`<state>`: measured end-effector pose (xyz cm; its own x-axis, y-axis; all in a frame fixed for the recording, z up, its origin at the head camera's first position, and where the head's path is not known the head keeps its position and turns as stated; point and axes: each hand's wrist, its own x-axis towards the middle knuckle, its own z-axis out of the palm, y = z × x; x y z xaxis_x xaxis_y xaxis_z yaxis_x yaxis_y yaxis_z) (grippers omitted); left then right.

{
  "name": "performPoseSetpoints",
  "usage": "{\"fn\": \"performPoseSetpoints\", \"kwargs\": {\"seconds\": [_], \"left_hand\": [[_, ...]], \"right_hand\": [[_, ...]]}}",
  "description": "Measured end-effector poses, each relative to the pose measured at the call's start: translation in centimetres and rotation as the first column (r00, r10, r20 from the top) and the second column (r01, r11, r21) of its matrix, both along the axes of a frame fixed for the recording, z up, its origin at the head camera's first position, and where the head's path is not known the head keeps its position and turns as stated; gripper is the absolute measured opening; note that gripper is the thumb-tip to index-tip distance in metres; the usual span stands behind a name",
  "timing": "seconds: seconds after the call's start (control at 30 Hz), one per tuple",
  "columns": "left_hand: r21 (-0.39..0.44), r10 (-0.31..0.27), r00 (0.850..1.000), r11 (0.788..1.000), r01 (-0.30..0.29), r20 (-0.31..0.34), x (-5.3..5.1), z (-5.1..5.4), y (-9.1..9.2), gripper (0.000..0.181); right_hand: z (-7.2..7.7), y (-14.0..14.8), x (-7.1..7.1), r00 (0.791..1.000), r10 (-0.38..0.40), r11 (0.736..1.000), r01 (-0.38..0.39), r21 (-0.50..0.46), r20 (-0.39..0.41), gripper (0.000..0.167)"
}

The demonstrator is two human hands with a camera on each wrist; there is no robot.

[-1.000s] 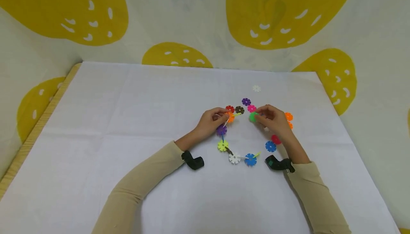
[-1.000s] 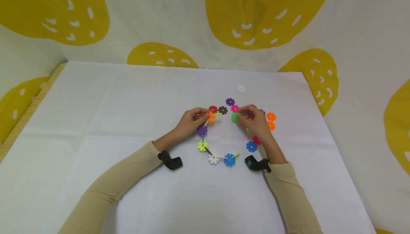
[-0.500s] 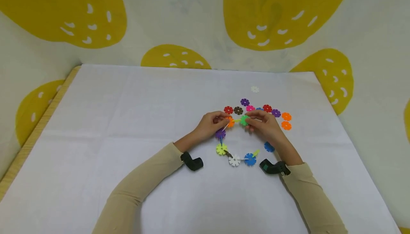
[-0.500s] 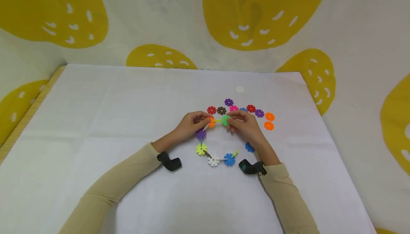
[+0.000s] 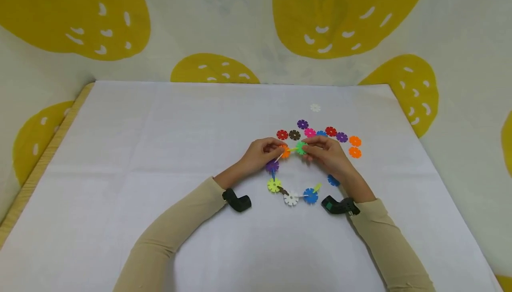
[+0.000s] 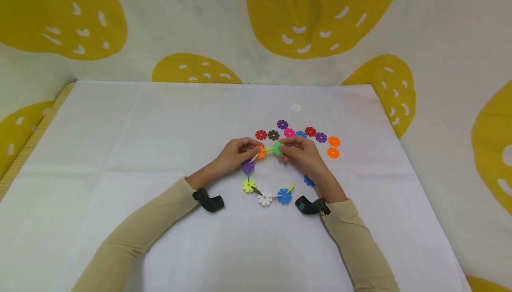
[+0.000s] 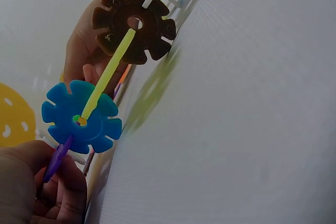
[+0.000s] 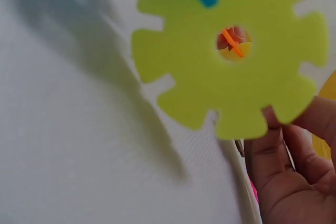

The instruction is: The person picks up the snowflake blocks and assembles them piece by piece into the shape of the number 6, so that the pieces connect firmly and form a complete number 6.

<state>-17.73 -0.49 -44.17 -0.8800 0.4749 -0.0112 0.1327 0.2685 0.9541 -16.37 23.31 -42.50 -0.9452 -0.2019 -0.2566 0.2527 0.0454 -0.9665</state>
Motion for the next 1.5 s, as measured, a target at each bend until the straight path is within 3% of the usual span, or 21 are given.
{"fn": "performPoseSetpoints", "kwargs": {"seconds": [0.37,0.57,0.73,0.97,1.2,1.5], "left_hand": [[0.004,-0.031,0.999,1.0,0.031,-0.037,-0.1,0.2,-0.3,0.025],[-0.003,-0.041,0.999,0.999,0.041,-0.028,-0.1,0.2,-0.4,0.023],[0.043,-0.034,0.999,0.998,0.035,-0.02,-0.1,0.1,-0.1,0.023],[0.056,-0.054,0.999,0.997,0.054,-0.007,0.1,0.2,0.1,0.022],[0.046,-0.052,0.999,0.998,0.052,0.006,0.1,0.1,0.2,0.023],[0.022,-0.081,0.997,0.996,0.081,0.018,0.1,0.2,0.1,0.026]], "right_hand": [[0.3,-0.4,-0.1,0.999,-0.014,0.998,0.017,-0.066,0.044,0.015],[0.4,-0.6,0.0,0.999,0.012,0.999,-0.011,-0.034,0.031,0.012],[0.6,-0.8,0.1,0.999,-0.02,0.998,0.023,-0.066,0.04,0.011],[0.6,-1.3,0.6,0.995,0.092,0.996,-0.093,-0.004,-0.038,0.028],[0.8,-1.3,0.7,0.989,0.137,0.99,-0.134,0.054,-0.049,0.034],[1.3,-1.1,0.8,0.959,0.26,0.956,-0.24,0.17,-0.113,0.036]]}}
